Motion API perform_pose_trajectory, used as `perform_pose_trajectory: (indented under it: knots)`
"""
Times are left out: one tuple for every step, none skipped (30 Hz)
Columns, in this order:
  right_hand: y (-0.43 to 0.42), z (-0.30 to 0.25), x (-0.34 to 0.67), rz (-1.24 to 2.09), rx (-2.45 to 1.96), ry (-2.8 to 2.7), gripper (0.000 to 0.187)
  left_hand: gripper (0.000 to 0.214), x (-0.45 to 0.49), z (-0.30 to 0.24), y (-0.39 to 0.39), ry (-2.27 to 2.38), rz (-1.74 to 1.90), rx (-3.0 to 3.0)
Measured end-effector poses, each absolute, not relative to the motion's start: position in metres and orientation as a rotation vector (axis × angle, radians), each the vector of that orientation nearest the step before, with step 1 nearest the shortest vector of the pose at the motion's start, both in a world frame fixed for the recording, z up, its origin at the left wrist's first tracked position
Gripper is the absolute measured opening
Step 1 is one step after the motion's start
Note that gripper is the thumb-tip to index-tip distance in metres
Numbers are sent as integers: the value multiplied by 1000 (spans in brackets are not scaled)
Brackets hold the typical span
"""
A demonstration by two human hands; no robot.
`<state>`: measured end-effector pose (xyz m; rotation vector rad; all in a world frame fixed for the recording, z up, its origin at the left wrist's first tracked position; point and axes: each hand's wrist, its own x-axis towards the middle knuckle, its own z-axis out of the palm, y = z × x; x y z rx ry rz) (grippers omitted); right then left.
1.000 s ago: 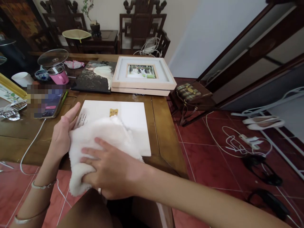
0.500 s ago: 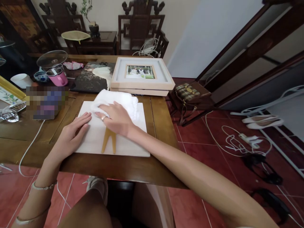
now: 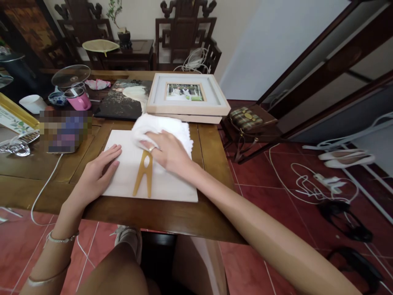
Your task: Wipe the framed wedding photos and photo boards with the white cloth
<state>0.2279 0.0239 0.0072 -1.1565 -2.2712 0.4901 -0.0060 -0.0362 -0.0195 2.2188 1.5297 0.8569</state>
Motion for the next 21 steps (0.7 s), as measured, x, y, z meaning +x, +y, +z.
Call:
perform_pose_trajectory:
  knots:
    - [25,6,240,468,-1201,-2237,29,42,-6,-20,-36,1533,857,2219]
    - [25,4,252,439,-1257,-2207,29,42,-6,-20,-36,1535,857,2219]
    - [24,1,263,408,-1306,-2185,29,42,-6,-20,-36,1535,858,2219]
    - [22,-1,272,379,-1334,-2177,29,42,-6,-20,-37,1534,858,2219]
    - [18,-3,280,352,-1327,-2186,29,42,-6,-21,-37,1535,856,2218]
    - [10,-5,287,333,-1289,-2210,28,42,-6,-21,-37,1536,856,2218]
    - [0,-7,291,317,-1230,-2242,26,42,-6,-21,-37,1534,855,2221]
    - [-12,-8,293,301,-1167,-2281,24,42,-5,-21,-37,1532,858,2225]
    - [-27,-8,294,284,-1109,-2320,22,42,-5,-21,-37,1530,863,2229]
    - [-44,-7,294,268,-1050,-2356,20,42,-5,-21,-37,1526,868,2230]
    - [-60,-5,294,267,-996,-2398,20,42,-5,-21,-37,1523,874,2231]
    - [-76,-3,293,282,-903,-2428,20,42,-5,-21,-36,1521,877,2230]
    - [-90,0,293,321,-789,-2469,20,42,-6,-21,-36,1520,875,2229]
    - [-100,4,292,355,-691,-2512,20,42,-6,-21,-36,1520,870,2229]
    - [-107,7,293,384,-606,-2555,21,43,-6,-20,-36,1520,865,2232]
    - [-111,10,293,408,-548,-2592,21,43,-6,-20,-36,1521,862,2236]
    - [-110,12,293,424,-524,-2617,20,44,-6,-20,-36,1521,860,2240]
    - [-106,14,293,433,-529,-2624,20,44,-6,-20,-36,1521,859,2242]
    - [-98,15,292,441,-563,-2614,20,43,-6,-20,-36,1523,860,2241]
    - [-89,15,291,449,-616,-2597,20,43,-6,-20,-36,1525,860,2240]
    - [-77,15,289,452,-673,-2578,21,43,-6,-21,-36,1526,856,2239]
